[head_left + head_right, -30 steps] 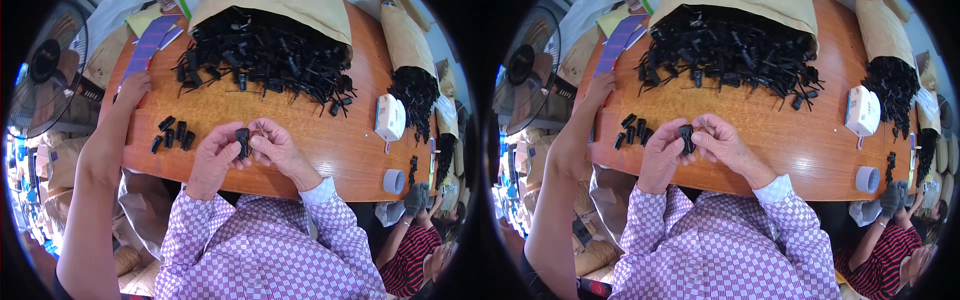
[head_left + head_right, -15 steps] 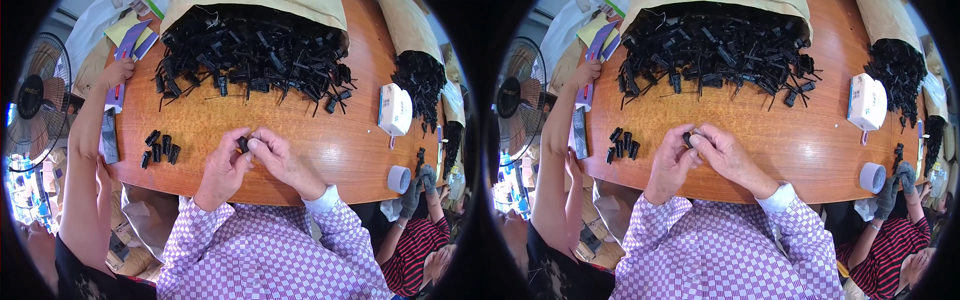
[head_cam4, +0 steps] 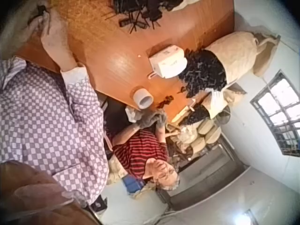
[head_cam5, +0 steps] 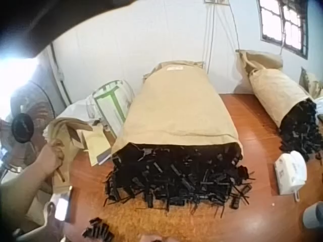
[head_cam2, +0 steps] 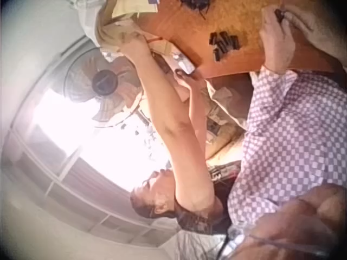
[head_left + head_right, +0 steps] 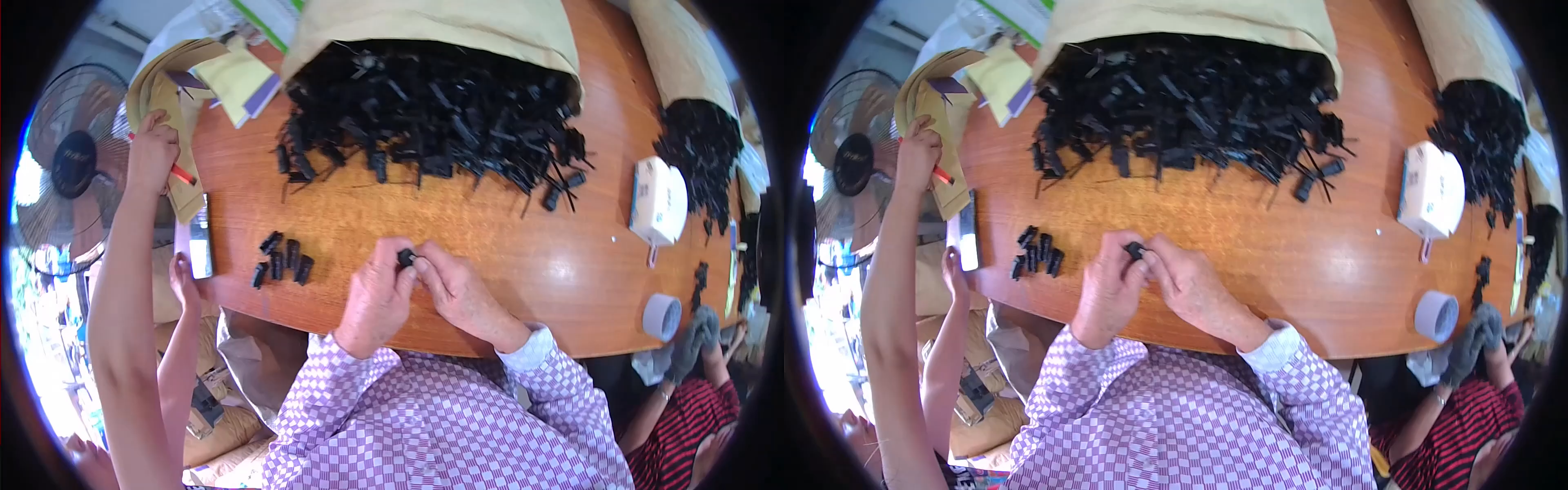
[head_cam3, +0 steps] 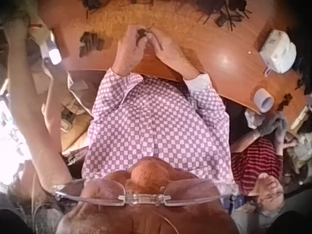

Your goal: Assembling small black plastic components at a manufacturing workstation and placing them into a collection bag.

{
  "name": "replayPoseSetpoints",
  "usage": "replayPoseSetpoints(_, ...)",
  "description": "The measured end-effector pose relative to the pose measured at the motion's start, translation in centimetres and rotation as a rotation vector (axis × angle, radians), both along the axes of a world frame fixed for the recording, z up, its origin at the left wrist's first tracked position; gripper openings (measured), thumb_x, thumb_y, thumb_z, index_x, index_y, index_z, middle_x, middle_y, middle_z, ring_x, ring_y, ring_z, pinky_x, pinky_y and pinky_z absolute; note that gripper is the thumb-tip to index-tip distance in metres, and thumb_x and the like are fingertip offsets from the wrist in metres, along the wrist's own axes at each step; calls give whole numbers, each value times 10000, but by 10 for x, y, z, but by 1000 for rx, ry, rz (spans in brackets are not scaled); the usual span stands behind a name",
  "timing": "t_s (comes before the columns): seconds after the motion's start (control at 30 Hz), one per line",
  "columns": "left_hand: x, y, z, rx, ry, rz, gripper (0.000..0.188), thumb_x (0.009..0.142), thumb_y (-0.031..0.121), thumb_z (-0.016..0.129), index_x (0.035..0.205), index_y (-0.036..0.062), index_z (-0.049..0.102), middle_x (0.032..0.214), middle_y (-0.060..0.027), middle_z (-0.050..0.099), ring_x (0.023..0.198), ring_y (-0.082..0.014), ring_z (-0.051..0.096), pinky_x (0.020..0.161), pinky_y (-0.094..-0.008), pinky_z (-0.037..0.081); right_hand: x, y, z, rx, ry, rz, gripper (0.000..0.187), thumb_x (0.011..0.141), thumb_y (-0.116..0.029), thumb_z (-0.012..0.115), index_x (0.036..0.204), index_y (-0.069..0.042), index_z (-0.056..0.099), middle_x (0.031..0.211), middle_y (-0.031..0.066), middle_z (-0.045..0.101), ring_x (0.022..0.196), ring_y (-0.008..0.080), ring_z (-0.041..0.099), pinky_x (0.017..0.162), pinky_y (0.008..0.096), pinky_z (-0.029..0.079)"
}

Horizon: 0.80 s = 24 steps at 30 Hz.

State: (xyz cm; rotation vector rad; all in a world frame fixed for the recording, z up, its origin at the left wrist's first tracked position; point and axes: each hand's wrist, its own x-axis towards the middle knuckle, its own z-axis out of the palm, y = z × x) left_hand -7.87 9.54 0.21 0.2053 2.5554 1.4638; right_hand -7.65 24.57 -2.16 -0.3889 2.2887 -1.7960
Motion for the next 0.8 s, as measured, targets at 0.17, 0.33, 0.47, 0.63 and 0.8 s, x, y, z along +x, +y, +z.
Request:
replayPoseSetpoints(0.17, 2, -2, -4, -64, 160, 14, 253, 853, 39, 572, 1085, 45, 474, 882, -199, 575, 796, -396, 614, 644, -421, 487, 4, -11, -8, -68, -110, -113, 148, 981, -134, 457, 912, -12, 508, 660, 94, 490, 568, 178, 494, 523, 311, 397)
replayPoseSetpoints(0.33, 17, -5, -14, -104, 153, 100, 255, 845, 106, 558, 1086, 73, 484, 996, -163, 571, 832, -376, 611, 660, -435, 494, 8, -18, -6, -108, -100, -44, 156, 989, -129, 435, 1028, -17, 536, 749, 43, 506, 663, 127, 487, 593, 275, 412)
replayPoseSetpoints(0.47, 35, -22, -13, -162, 275, 194, 286, 819, 70, 552, 1096, 78, 484, 1008, -148, 573, 823, -351, 620, 631, -427, 496, 23, -19, -37, -51, -9, -12, 195, 987, -134, 426, 1086, 2, 526, 891, 105, 558, 808, 187, 542, 728, 299, 449)
replayPoseSetpoints(0.63, 49, -56, -14, -319, 357, 377, 322, 785, 23, 558, 1096, 67, 485, 943, -140, 554, 801, -330, 609, 640, -406, 496, 21, -15, -32, 12, -51, -7, 216, 975, -128, 440, 1118, 15, 515, 1024, 152, 563, 922, 250, 561, 828, 333, 455)
replayPoseSetpoints(0.8, 45, -102, -24, -543, 706, 613, 239, 745, 6, 549, 970, 69, 599, 922, -119, 599, 859, -321, 596, 750, -435, 469, 25, -22, -10, 155, 197, -35, 199, 946, -108, 513, 1099, 19, 532, 1025, 164, 595, 921, 246, 586, 812, 321, 466)
